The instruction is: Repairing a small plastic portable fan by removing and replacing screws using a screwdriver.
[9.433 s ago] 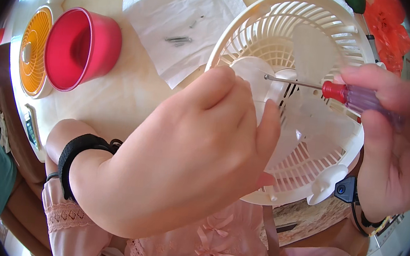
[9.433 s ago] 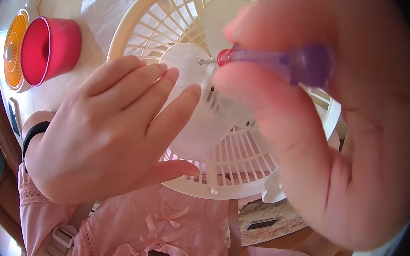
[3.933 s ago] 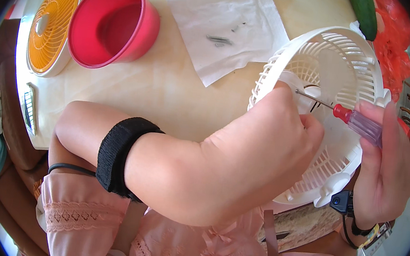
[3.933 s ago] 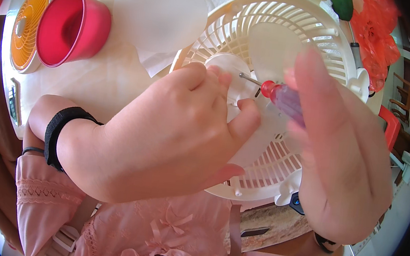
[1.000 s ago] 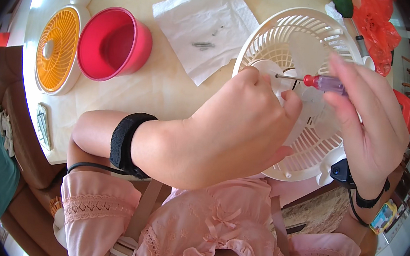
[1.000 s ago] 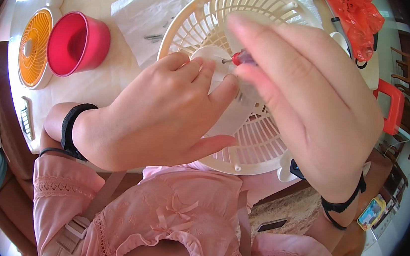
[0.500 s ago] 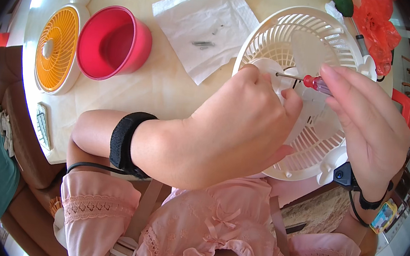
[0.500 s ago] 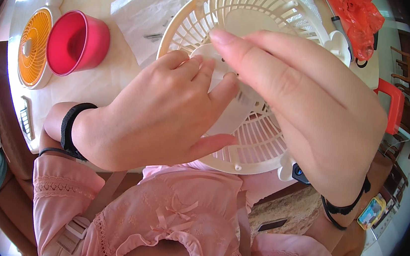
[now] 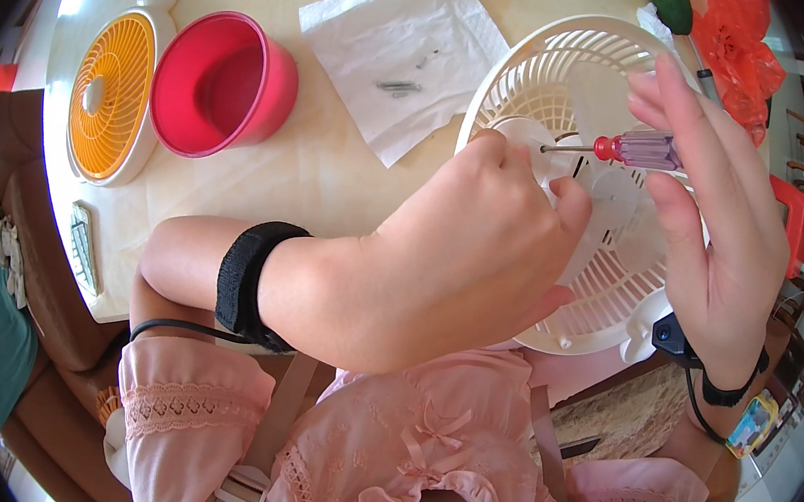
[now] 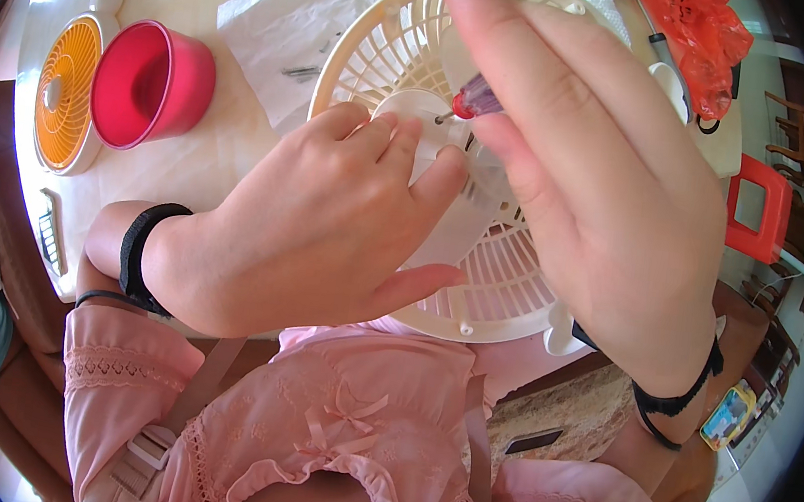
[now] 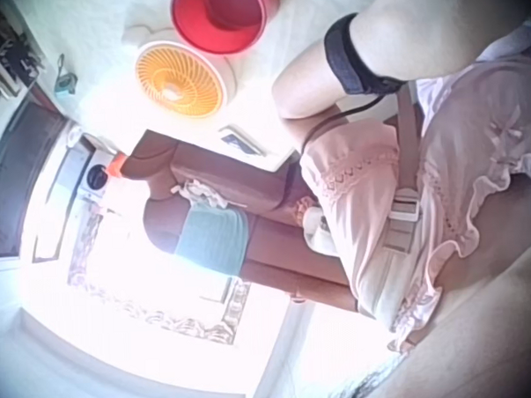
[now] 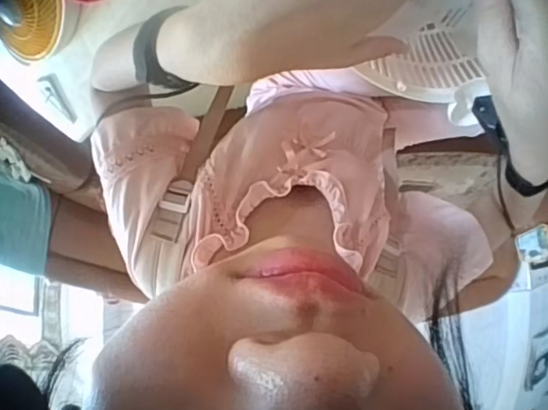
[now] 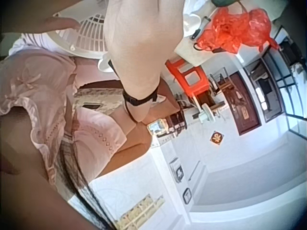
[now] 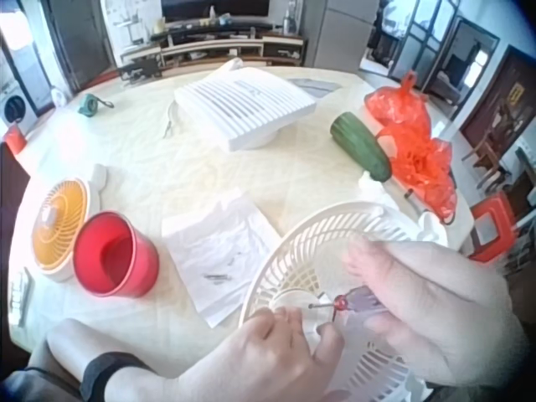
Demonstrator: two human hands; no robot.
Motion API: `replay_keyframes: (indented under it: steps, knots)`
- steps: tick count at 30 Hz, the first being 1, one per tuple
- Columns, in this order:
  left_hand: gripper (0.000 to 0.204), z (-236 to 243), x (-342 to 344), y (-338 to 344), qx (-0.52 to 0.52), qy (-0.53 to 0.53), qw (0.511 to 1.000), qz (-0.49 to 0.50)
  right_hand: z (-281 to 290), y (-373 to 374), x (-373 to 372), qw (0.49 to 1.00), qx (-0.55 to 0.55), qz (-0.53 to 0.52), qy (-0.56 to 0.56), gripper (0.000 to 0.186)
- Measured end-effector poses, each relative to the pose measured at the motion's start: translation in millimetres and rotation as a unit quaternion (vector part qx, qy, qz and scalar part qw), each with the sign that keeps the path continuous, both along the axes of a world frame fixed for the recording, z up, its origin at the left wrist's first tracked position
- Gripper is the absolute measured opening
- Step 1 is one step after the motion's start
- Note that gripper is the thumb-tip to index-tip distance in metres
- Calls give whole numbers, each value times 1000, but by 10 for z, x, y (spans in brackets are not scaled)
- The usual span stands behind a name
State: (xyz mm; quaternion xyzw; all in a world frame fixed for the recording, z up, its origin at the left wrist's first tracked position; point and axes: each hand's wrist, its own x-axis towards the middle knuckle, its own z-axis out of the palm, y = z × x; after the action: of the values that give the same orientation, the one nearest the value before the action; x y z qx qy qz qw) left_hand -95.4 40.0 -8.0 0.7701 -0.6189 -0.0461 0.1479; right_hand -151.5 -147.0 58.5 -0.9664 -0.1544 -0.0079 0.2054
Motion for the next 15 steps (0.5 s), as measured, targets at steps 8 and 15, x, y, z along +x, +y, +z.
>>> replay_keyframes:
  steps: [8,15]
  knots:
    - [43,-11,7,8,5,1,1000,-4,48,15,-10,999,-7,33,-28,38]
    - [43,-4,14,6,11,-3,1000,-6,99,26,4,996,14,72,53,37]
